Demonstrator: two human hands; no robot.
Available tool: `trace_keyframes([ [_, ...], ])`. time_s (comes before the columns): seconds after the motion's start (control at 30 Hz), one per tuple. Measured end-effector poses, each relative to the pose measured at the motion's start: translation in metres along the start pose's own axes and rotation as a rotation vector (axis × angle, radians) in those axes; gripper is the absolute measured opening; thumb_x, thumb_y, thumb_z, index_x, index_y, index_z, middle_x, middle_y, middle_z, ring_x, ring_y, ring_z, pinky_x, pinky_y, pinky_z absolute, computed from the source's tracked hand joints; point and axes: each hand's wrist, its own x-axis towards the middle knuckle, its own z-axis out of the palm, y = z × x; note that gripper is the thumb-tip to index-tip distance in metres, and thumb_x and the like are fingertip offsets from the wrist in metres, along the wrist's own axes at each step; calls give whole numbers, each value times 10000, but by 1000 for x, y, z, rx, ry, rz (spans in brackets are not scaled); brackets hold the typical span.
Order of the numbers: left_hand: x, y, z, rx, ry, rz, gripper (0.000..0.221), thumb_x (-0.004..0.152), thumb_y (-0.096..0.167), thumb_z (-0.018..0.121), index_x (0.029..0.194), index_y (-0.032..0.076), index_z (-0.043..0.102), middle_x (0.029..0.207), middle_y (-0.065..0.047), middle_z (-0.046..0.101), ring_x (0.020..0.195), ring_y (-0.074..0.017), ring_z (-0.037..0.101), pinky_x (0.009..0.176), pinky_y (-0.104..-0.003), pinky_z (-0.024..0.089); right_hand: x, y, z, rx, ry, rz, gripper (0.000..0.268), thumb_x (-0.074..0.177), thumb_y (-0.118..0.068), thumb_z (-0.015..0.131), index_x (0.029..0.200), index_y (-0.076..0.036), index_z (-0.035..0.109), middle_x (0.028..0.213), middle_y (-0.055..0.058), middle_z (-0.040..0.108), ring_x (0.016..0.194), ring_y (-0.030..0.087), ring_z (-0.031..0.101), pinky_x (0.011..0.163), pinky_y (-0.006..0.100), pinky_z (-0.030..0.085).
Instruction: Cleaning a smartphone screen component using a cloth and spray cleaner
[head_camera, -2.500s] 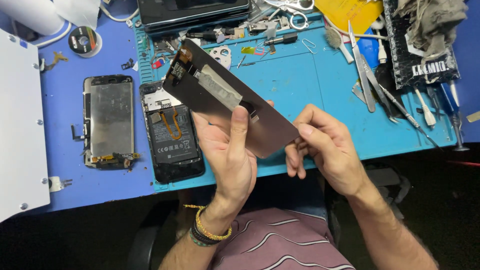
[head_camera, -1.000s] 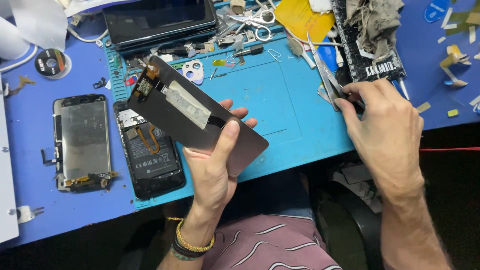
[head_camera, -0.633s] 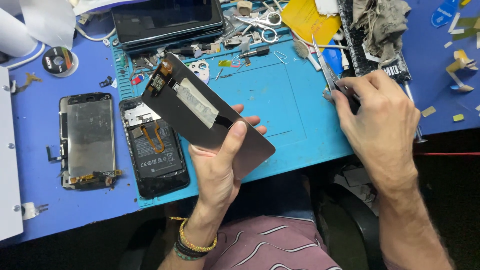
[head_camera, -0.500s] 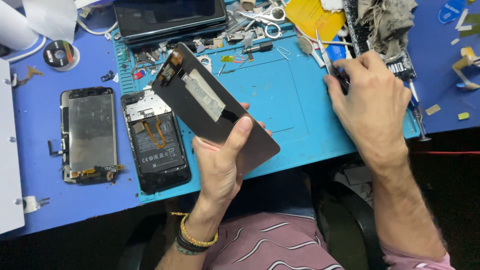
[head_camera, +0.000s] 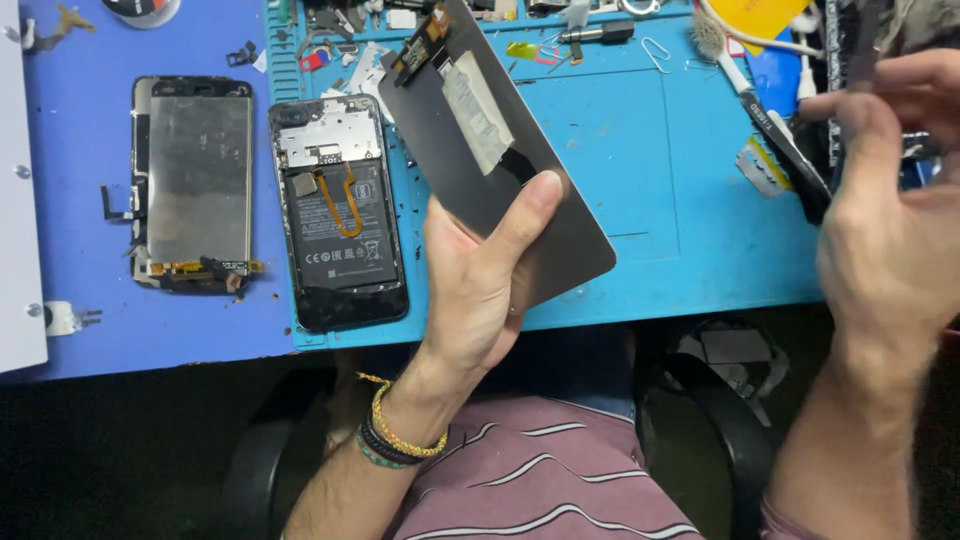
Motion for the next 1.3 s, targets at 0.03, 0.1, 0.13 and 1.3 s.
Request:
trace_keyframes([
  [0.03,0,0,0,5,4,0,393,942,125,804,1289,32,645,1163,-58,736,1047,-145,696,975,-337,604,-4,-10,5,6,-2,2,95,1356,253,516,1429,193,510,1350,330,620,1245,426,739,1134,456,519],
  [0.1,1,0,1,-10,-2,-4,387,946,111,800,1289,26,643,1158,-67,735,1045,-160,700,971,-358,618,-12,-29,11,374,-74,70,137,1272,227,495,1348,114,490,1170,307,656,1050,382,747,901,363,557],
  [0.13,1,0,1,-8,-1,-6,387,946,111,800,1289,26,643,1158,-67,735,1045,-160,700,971,-358,618,-13,-31,17,376,-75,72,137,1272,227,495,1348,114,490,1170,307,656,1050,382,747,901,363,557],
  [1.3,1,6,4,63,14,-24,319,926,167,797,1186,59,647,1025,-28,728,910,-115,692,846,-302,618,2,-48,49,445,-240,-117,280,1013,-198,600,903,40,699,792,114,655,713,236,508,799,374,388],
])
